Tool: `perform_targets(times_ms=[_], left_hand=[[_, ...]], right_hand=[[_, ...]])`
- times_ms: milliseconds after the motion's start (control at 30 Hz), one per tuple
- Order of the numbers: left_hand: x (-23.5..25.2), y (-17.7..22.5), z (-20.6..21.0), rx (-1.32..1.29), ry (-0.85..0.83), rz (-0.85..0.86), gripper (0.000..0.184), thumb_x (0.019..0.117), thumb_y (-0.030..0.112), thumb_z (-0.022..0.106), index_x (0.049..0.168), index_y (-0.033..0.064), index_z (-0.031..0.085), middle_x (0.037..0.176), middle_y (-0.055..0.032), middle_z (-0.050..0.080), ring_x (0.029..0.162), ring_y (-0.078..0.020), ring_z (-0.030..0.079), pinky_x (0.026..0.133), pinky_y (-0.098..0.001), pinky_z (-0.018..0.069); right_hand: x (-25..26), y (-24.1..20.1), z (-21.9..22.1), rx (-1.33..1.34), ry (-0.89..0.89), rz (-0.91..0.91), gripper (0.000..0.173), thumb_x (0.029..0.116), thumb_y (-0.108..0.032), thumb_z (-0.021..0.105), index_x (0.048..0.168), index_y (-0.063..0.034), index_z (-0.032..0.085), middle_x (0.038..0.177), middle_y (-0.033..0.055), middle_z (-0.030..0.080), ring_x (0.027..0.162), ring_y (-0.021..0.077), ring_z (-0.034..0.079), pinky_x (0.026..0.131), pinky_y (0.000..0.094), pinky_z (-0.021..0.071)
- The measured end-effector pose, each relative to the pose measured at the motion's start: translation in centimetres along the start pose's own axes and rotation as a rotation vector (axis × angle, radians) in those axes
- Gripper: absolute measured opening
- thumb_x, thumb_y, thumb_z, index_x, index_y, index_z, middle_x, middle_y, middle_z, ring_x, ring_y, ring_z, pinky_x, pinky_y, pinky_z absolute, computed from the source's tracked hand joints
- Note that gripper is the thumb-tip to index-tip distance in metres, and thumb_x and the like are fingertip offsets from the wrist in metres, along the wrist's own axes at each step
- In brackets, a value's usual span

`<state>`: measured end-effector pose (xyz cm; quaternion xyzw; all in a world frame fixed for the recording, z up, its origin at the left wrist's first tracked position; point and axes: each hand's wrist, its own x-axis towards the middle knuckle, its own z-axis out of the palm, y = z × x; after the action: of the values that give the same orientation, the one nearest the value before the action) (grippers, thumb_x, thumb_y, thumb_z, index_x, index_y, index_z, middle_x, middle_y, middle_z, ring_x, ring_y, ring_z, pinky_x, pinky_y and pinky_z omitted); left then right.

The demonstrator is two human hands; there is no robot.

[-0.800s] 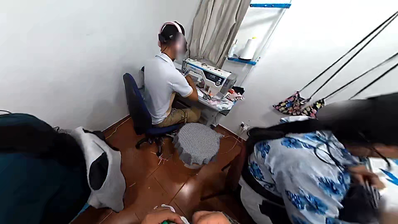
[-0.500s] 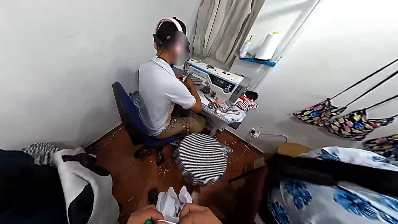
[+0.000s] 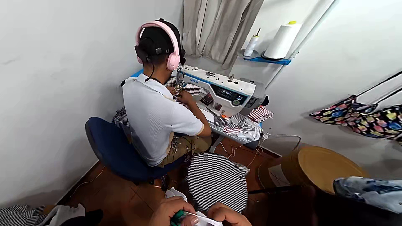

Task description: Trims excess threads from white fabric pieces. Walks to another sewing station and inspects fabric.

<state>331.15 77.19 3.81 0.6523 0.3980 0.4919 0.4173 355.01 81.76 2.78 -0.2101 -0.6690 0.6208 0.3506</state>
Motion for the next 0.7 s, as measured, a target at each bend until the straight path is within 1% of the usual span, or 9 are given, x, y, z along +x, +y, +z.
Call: perform_targets(times_ms=[67, 133, 200, 233, 300, 367, 433, 567, 700], left_hand=[[2.2, -1.4, -0.8, 0.049, -0.002, -0.010, 0.023, 0.0988, 0.017, 0.067, 0.094, -0.0046, 0.071, 0.080, -0.0109, 0.067, 0.077, -0.0066, 0.061, 0.072, -0.0181, 0.0498], [4.6, -2.6, -1.7, 0.099, 0.013, -0.015, 0.022, 0.0983, 0.018, 0.068, 0.094, -0.0033, 0.072, 0.080, -0.0105, 0.067, 0.077, -0.0075, 0.062, 0.072, -0.0187, 0.0505], [6.9, -3.8, -2.4, 0.132, 0.051, -0.021, 0.023, 0.0989, 0.020, 0.068, 0.095, -0.0022, 0.073, 0.082, -0.0090, 0.068, 0.077, -0.0061, 0.061, 0.072, -0.0182, 0.0503], [8.0, -4.4, -2.7, 0.137, 0.067, -0.016, 0.023, 0.0995, 0.021, 0.067, 0.095, -0.0016, 0.072, 0.082, -0.0083, 0.068, 0.078, -0.0055, 0.061, 0.072, -0.0178, 0.0499], [9.7, -5.5, -3.0, 0.145, 0.073, -0.013, 0.024, 0.0999, 0.021, 0.067, 0.096, -0.0013, 0.072, 0.081, -0.0082, 0.067, 0.078, -0.0053, 0.061, 0.072, -0.0175, 0.0498], [11.2, -6.4, -3.3, 0.155, 0.068, -0.023, 0.024, 0.0997, 0.021, 0.067, 0.095, -0.0015, 0.071, 0.080, -0.0086, 0.067, 0.078, -0.0057, 0.061, 0.072, -0.0173, 0.0500], [12.2, -7.1, -3.5, 0.160, 0.068, -0.031, 0.023, 0.0999, 0.021, 0.066, 0.095, -0.0010, 0.071, 0.080, -0.0077, 0.066, 0.076, -0.0048, 0.060, 0.070, -0.0160, 0.0491], [13.8, -8.6, -4.0, 0.137, 0.112, -0.016, 0.024, 0.1005, 0.022, 0.066, 0.096, -0.0004, 0.070, 0.079, -0.0060, 0.065, 0.074, -0.0028, 0.059, 0.068, -0.0145, 0.0478], [14.1, -10.0, -4.2, 0.124, 0.113, -0.001, 0.024, 0.1005, 0.023, 0.066, 0.096, -0.0004, 0.070, 0.079, -0.0063, 0.065, 0.075, -0.0023, 0.059, 0.068, -0.0140, 0.0480]], right_hand=[[2.1, 1.1, -1.7, -0.029, 0.002, 0.007, 0.012, 0.0993, -0.020, 0.068, 0.099, -0.0084, 0.068, 0.106, -0.0019, 0.067, 0.102, 0.0002, 0.062, 0.086, 0.0192, 0.0527], [4.4, 2.6, -3.6, -0.010, -0.037, 0.015, 0.012, 0.0987, -0.017, 0.068, 0.099, -0.0052, 0.070, 0.106, 0.0007, 0.068, 0.101, 0.0014, 0.062, 0.086, 0.0198, 0.0534], [6.8, 3.8, -5.6, 0.016, -0.084, 0.012, 0.014, 0.0982, -0.013, 0.068, 0.100, 0.0001, 0.071, 0.102, 0.0040, 0.069, 0.094, 0.0027, 0.064, 0.082, 0.0207, 0.0545], [8.1, 4.2, -6.7, 0.015, -0.103, 0.001, 0.015, 0.0982, -0.013, 0.068, 0.100, 0.0011, 0.071, 0.098, 0.0044, 0.069, 0.091, 0.0028, 0.064, 0.080, 0.0207, 0.0544], [10.4, 5.1, -8.7, -0.018, -0.122, -0.036, 0.016, 0.0985, -0.016, 0.068, 0.099, -0.0001, 0.070, 0.091, 0.0026, 0.068, 0.086, 0.0007, 0.063, 0.078, 0.0181, 0.0533], [12.4, 5.7, -10.4, -0.037, -0.130, -0.070, 0.016, 0.0985, -0.018, 0.068, 0.098, -0.0020, 0.069, 0.088, 0.0013, 0.067, 0.085, -0.0001, 0.062, 0.078, 0.0171, 0.0521], [13.6, 6.1, -11.2, -0.026, -0.127, -0.067, 0.015, 0.0983, -0.018, 0.068, 0.098, -0.0035, 0.070, 0.088, 0.0001, 0.066, 0.086, -0.0004, 0.062, 0.078, 0.0170, 0.0523], [14.5, 7.3, -11.5, 0.045, -0.117, -0.015, 0.012, 0.0987, -0.016, 0.068, 0.098, -0.0042, 0.069, 0.089, -0.0014, 0.066, 0.084, -0.0009, 0.062, 0.076, 0.0175, 0.0524], [14.5, 8.3, -11.6, 0.079, -0.076, 0.036, 0.008, 0.0992, -0.017, 0.067, 0.103, -0.0091, 0.069, 0.090, -0.0062, 0.068, 0.081, -0.0034, 0.062, 0.075, 0.0169, 0.0538]])
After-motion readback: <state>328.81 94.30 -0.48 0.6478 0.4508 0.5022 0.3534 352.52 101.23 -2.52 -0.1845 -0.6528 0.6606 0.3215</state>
